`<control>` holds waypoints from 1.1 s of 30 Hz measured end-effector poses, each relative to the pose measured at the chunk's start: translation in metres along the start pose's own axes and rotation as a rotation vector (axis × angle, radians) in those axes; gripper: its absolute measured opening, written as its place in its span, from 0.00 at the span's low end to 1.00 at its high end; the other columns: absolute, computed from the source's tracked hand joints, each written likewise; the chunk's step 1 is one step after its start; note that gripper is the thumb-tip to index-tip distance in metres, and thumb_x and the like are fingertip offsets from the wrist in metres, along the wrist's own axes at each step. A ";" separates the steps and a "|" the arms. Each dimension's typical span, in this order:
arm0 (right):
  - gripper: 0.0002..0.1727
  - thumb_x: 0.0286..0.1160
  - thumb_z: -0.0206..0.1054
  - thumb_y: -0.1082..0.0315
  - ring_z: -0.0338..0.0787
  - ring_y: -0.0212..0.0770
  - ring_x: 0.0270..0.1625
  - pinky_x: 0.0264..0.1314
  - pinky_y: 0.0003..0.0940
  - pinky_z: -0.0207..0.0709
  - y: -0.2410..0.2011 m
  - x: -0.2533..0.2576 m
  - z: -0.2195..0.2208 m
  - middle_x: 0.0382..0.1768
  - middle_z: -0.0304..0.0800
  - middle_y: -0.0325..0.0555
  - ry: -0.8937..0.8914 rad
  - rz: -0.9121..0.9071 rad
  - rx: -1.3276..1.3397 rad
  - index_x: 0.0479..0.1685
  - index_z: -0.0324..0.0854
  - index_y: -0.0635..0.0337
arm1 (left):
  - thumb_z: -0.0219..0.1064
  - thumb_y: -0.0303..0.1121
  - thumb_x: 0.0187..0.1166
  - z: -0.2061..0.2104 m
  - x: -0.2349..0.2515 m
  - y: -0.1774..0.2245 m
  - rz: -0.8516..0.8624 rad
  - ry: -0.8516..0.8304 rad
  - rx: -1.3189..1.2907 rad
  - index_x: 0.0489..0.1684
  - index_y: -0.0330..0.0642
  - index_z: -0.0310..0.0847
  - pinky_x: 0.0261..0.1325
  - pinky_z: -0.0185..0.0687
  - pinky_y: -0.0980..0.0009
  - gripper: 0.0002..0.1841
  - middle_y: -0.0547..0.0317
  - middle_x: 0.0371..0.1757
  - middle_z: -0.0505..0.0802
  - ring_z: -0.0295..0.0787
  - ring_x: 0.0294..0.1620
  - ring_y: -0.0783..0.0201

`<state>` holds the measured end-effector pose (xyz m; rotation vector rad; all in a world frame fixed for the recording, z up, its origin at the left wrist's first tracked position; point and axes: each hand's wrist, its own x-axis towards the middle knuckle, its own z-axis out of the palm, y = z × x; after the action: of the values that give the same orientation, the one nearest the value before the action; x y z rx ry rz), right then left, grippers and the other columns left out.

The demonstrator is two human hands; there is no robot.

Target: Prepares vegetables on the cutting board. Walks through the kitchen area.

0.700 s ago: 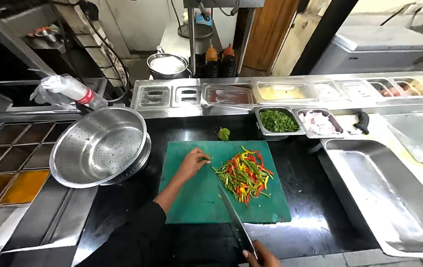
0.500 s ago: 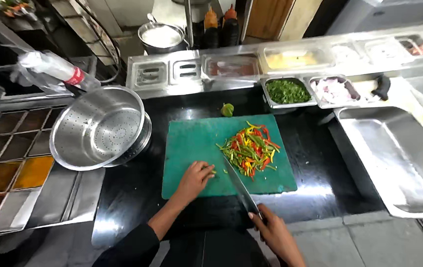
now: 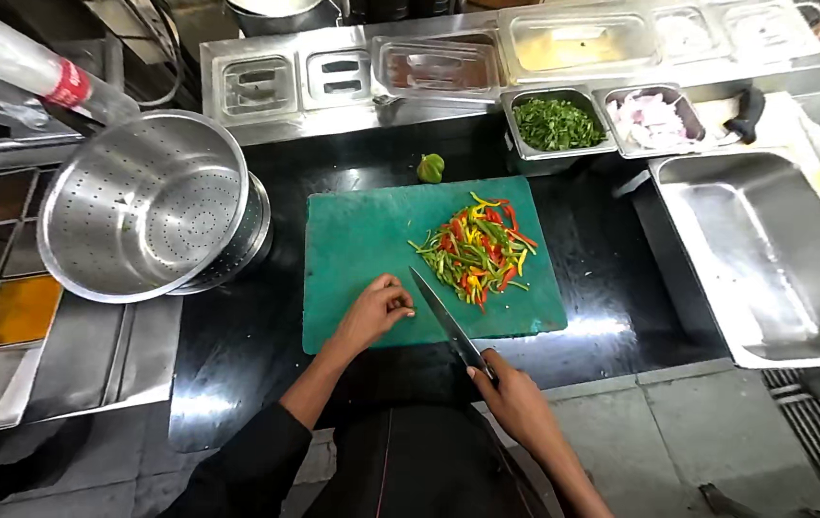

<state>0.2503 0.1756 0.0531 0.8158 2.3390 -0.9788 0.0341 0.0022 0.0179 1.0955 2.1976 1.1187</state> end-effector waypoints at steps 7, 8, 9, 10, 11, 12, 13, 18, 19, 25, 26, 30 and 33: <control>0.23 0.90 0.54 0.47 0.91 0.58 0.40 0.45 0.60 0.81 -0.002 -0.001 0.001 0.35 0.90 0.55 -0.014 -0.027 0.002 0.66 0.79 0.54 | 0.76 0.26 0.74 -0.010 -0.014 -0.035 0.173 0.210 0.076 0.41 0.39 0.94 0.64 0.88 0.64 0.04 0.55 0.50 0.95 0.92 0.56 0.63; 0.23 0.90 0.54 0.47 0.91 0.58 0.39 0.44 0.59 0.81 0.000 -0.001 0.000 0.34 0.90 0.54 0.007 -0.025 0.011 0.65 0.79 0.54 | 0.75 0.27 0.75 -0.006 -0.016 -0.034 0.149 0.249 0.063 0.42 0.39 0.94 0.62 0.89 0.66 0.04 0.55 0.51 0.94 0.92 0.54 0.65; 0.22 0.90 0.54 0.48 0.91 0.57 0.38 0.44 0.59 0.81 0.002 -0.002 -0.001 0.34 0.89 0.54 0.031 -0.017 0.015 0.65 0.79 0.54 | 0.74 0.28 0.76 0.000 -0.015 -0.032 0.142 0.282 0.059 0.43 0.39 0.94 0.60 0.90 0.68 0.05 0.55 0.51 0.94 0.92 0.53 0.66; 0.22 0.91 0.54 0.48 0.91 0.58 0.38 0.44 0.59 0.81 0.002 -0.004 -0.002 0.33 0.89 0.54 0.050 -0.004 0.009 0.66 0.79 0.54 | 0.74 0.29 0.77 0.008 -0.014 -0.029 0.149 0.303 0.067 0.45 0.39 0.94 0.60 0.90 0.68 0.06 0.54 0.51 0.94 0.92 0.53 0.65; 0.22 0.91 0.53 0.48 0.92 0.58 0.39 0.45 0.59 0.81 0.001 -0.005 -0.004 0.34 0.90 0.55 0.060 0.005 -0.009 0.67 0.79 0.54 | 0.73 0.31 0.78 0.017 -0.011 -0.026 0.164 0.312 0.092 0.47 0.38 0.94 0.62 0.89 0.67 0.08 0.53 0.52 0.94 0.92 0.55 0.63; 0.23 0.92 0.52 0.48 0.92 0.59 0.41 0.45 0.60 0.82 -0.001 -0.006 -0.005 0.36 0.91 0.55 0.060 0.010 -0.037 0.69 0.79 0.53 | 0.73 0.33 0.79 0.025 -0.007 -0.024 0.188 0.317 0.131 0.49 0.38 0.93 0.64 0.88 0.64 0.09 0.51 0.53 0.94 0.92 0.57 0.60; 0.23 0.92 0.52 0.49 0.93 0.60 0.42 0.46 0.61 0.82 -0.004 -0.007 -0.006 0.38 0.92 0.56 0.052 0.013 -0.069 0.69 0.79 0.53 | 0.74 0.34 0.78 0.033 -0.004 -0.023 0.221 0.325 0.178 0.49 0.38 0.93 0.65 0.87 0.62 0.10 0.50 0.53 0.94 0.92 0.59 0.57; 0.22 0.93 0.49 0.50 0.94 0.63 0.49 0.49 0.62 0.82 -0.017 -0.014 -0.010 0.45 0.93 0.58 0.036 0.098 -0.153 0.71 0.78 0.51 | 0.73 0.31 0.78 0.033 0.005 -0.028 0.323 0.298 0.265 0.45 0.39 0.94 0.69 0.85 0.63 0.08 0.50 0.54 0.94 0.92 0.61 0.55; 0.22 0.94 0.49 0.51 0.94 0.63 0.50 0.49 0.61 0.82 -0.019 -0.016 -0.010 0.45 0.93 0.58 0.064 0.116 -0.161 0.70 0.78 0.51 | 0.72 0.31 0.78 0.030 0.005 -0.029 0.321 0.283 0.264 0.45 0.38 0.94 0.70 0.85 0.62 0.07 0.50 0.56 0.94 0.91 0.62 0.55; 0.21 0.93 0.50 0.51 0.94 0.63 0.47 0.46 0.62 0.82 -0.012 -0.026 -0.007 0.44 0.93 0.58 0.078 0.087 -0.156 0.69 0.79 0.52 | 0.74 0.36 0.78 0.032 0.005 -0.019 0.244 0.292 0.302 0.47 0.38 0.94 0.61 0.88 0.58 0.11 0.45 0.51 0.92 0.91 0.56 0.50; 0.21 0.93 0.50 0.51 0.94 0.63 0.47 0.46 0.62 0.82 -0.009 -0.025 -0.008 0.44 0.93 0.58 0.070 0.105 -0.150 0.70 0.78 0.51 | 0.75 0.38 0.77 0.035 0.006 -0.017 0.237 0.294 0.310 0.47 0.38 0.93 0.61 0.88 0.57 0.13 0.45 0.51 0.92 0.91 0.56 0.50; 0.20 0.93 0.51 0.53 0.94 0.63 0.47 0.45 0.61 0.82 -0.013 -0.027 -0.012 0.43 0.93 0.58 0.115 0.096 -0.151 0.67 0.79 0.53 | 0.74 0.33 0.77 0.032 0.008 -0.019 0.269 0.254 0.287 0.51 0.36 0.92 0.67 0.86 0.58 0.11 0.45 0.56 0.93 0.91 0.61 0.50; 0.20 0.93 0.50 0.54 0.94 0.64 0.46 0.44 0.62 0.83 -0.017 -0.024 -0.004 0.44 0.93 0.60 0.137 0.032 -0.162 0.67 0.80 0.56 | 0.73 0.29 0.77 0.023 0.007 -0.025 0.318 0.201 0.261 0.51 0.34 0.92 0.70 0.85 0.57 0.11 0.44 0.58 0.93 0.91 0.63 0.50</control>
<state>0.2548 0.1610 0.0787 0.8762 2.4749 -0.7302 0.0343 0.0095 -0.0159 1.5484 2.4375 1.1332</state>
